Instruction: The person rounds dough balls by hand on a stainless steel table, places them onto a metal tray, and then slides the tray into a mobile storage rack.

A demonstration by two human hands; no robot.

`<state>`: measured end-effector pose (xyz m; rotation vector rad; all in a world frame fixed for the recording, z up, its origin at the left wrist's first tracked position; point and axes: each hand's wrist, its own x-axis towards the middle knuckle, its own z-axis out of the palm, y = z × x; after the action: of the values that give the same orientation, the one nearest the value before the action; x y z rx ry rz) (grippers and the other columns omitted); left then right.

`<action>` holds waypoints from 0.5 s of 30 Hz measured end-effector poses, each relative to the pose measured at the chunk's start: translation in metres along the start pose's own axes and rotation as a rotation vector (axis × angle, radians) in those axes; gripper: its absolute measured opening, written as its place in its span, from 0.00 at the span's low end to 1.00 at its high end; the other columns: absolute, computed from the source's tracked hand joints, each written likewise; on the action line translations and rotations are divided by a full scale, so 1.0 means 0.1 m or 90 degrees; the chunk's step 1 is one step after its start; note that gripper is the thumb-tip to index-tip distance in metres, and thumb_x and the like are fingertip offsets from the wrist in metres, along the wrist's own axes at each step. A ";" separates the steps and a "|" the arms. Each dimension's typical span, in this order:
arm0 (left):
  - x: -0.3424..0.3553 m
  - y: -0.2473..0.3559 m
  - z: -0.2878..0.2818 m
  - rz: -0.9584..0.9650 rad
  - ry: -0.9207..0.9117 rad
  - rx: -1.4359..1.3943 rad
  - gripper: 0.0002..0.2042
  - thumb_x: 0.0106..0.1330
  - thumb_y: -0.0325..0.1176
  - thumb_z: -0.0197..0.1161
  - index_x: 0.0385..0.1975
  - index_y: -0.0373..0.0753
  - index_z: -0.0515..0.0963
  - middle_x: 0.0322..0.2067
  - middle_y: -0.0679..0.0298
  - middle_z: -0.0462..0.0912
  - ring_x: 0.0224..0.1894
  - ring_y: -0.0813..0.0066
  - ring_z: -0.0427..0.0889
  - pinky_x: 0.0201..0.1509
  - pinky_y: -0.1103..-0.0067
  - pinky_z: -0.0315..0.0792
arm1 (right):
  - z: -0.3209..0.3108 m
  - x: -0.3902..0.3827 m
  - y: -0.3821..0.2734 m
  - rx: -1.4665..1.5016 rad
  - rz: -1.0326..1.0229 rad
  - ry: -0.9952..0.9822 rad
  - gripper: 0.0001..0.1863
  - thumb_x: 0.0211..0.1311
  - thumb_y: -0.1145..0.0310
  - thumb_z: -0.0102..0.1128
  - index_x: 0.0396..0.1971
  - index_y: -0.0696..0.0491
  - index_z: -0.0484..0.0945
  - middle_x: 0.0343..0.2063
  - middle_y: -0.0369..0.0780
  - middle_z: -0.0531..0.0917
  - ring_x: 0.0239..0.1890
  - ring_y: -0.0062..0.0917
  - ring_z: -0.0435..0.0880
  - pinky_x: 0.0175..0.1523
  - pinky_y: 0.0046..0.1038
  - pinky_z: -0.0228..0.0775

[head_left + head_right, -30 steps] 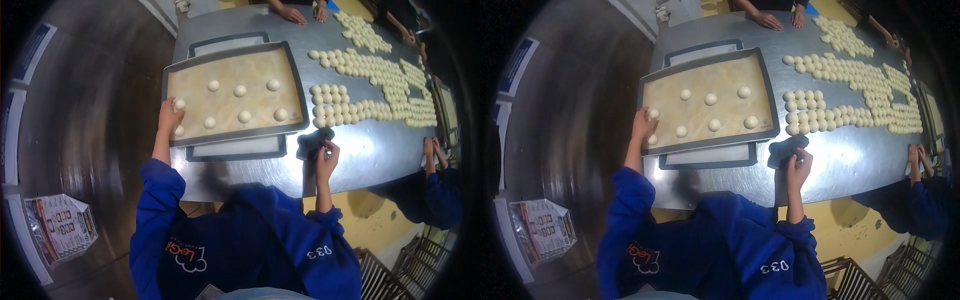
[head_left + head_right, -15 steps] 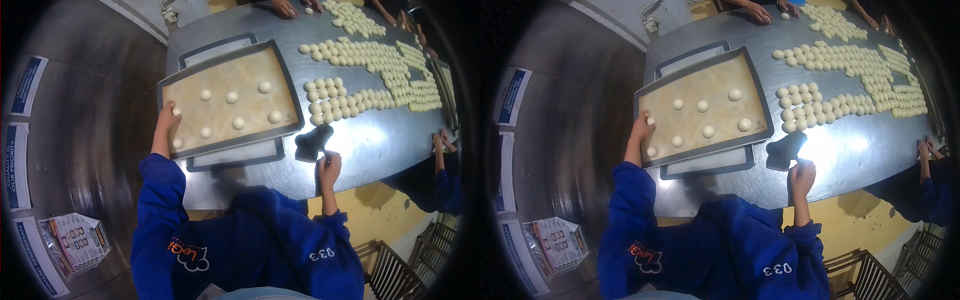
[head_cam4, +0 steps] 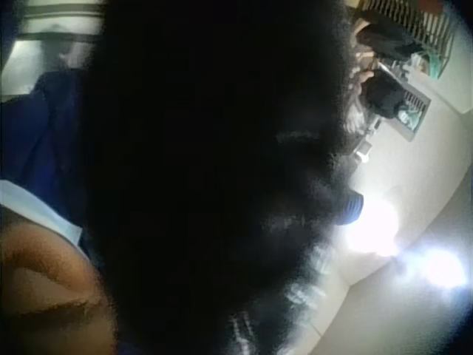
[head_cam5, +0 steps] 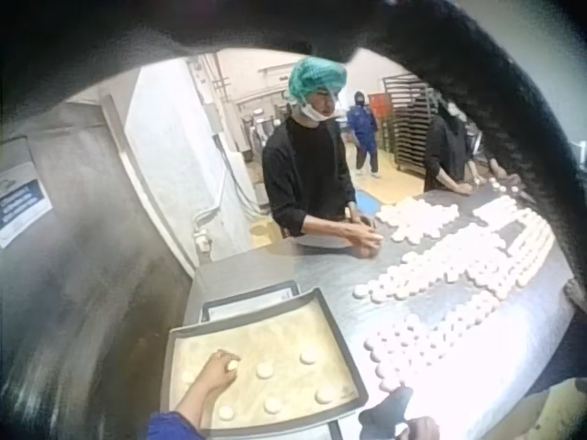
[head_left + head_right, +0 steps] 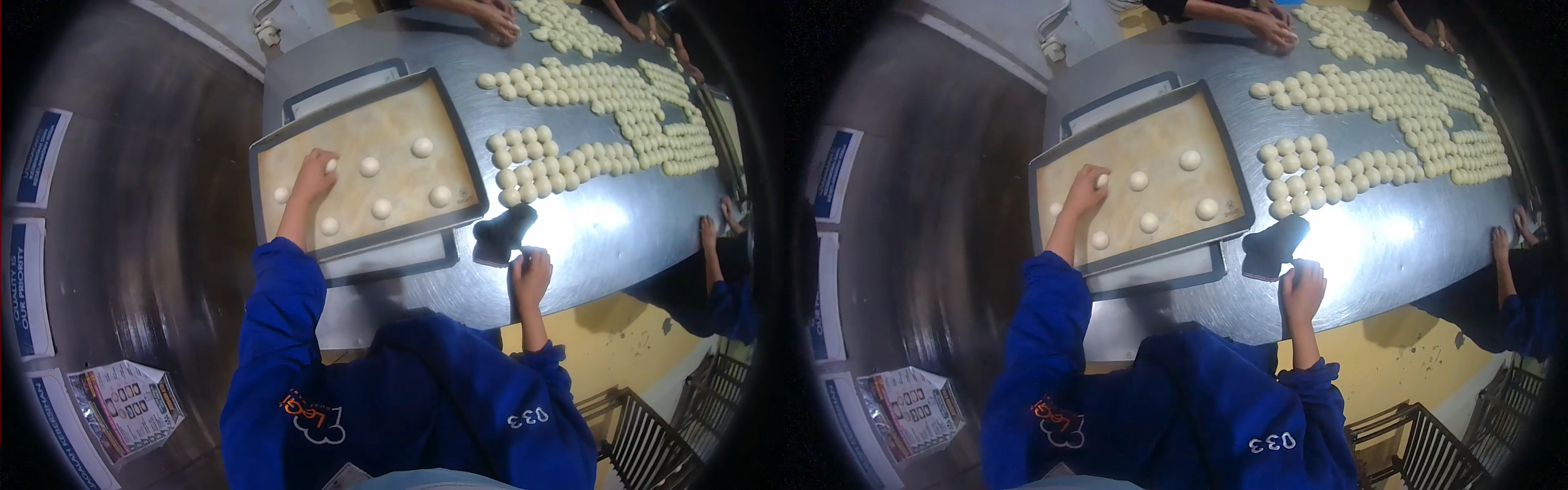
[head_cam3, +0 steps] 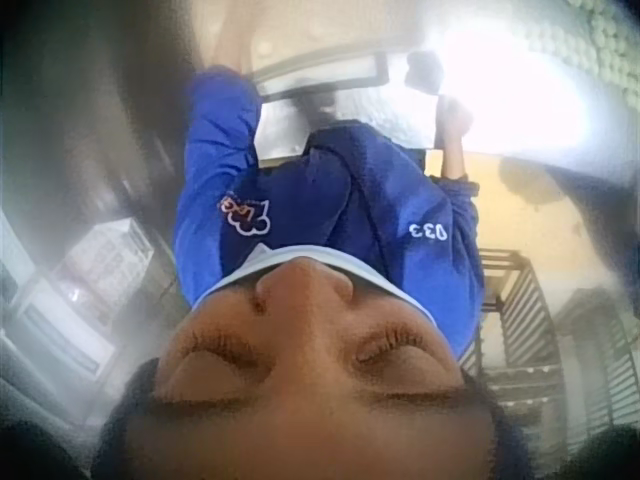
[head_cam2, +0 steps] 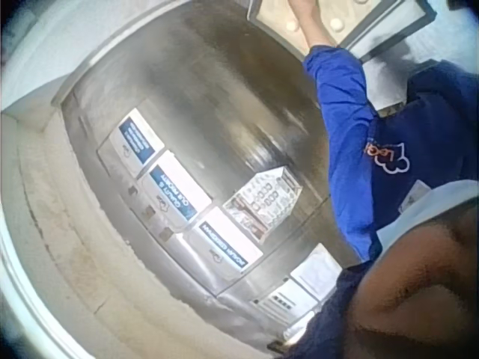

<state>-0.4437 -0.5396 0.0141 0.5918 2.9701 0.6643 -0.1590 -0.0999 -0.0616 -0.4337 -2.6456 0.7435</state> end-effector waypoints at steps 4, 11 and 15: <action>0.00 -0.20 -0.13 -0.056 0.015 -0.044 0.17 0.48 0.27 0.68 0.42 0.41 0.79 0.40 0.54 0.78 0.44 0.53 0.80 0.51 0.66 0.74 | -0.03 0.01 -0.03 0.016 -0.005 0.005 0.09 0.56 0.71 0.58 0.38 0.49 0.77 0.37 0.39 0.79 0.43 0.35 0.76 0.45 0.37 0.64; -0.39 -0.21 -0.12 -0.103 -0.023 0.006 0.30 0.48 0.28 0.71 0.57 0.41 0.74 0.48 0.52 0.79 0.50 0.58 0.81 0.54 0.70 0.75 | 0.04 0.00 -0.02 0.008 0.020 0.007 0.09 0.56 0.68 0.57 0.37 0.50 0.76 0.35 0.41 0.77 0.42 0.36 0.76 0.45 0.38 0.64; -0.43 -0.17 -0.11 -0.178 -0.020 -0.097 0.34 0.49 0.31 0.73 0.60 0.40 0.71 0.51 0.52 0.78 0.54 0.57 0.79 0.58 0.70 0.73 | 0.07 -0.01 0.03 0.007 0.018 0.006 0.09 0.56 0.68 0.57 0.37 0.50 0.76 0.35 0.41 0.77 0.41 0.36 0.76 0.45 0.38 0.64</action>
<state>-0.4118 -0.5744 0.0154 0.1702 2.8585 0.8335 -0.1606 -0.1003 -0.0690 -0.4716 -2.6297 0.7627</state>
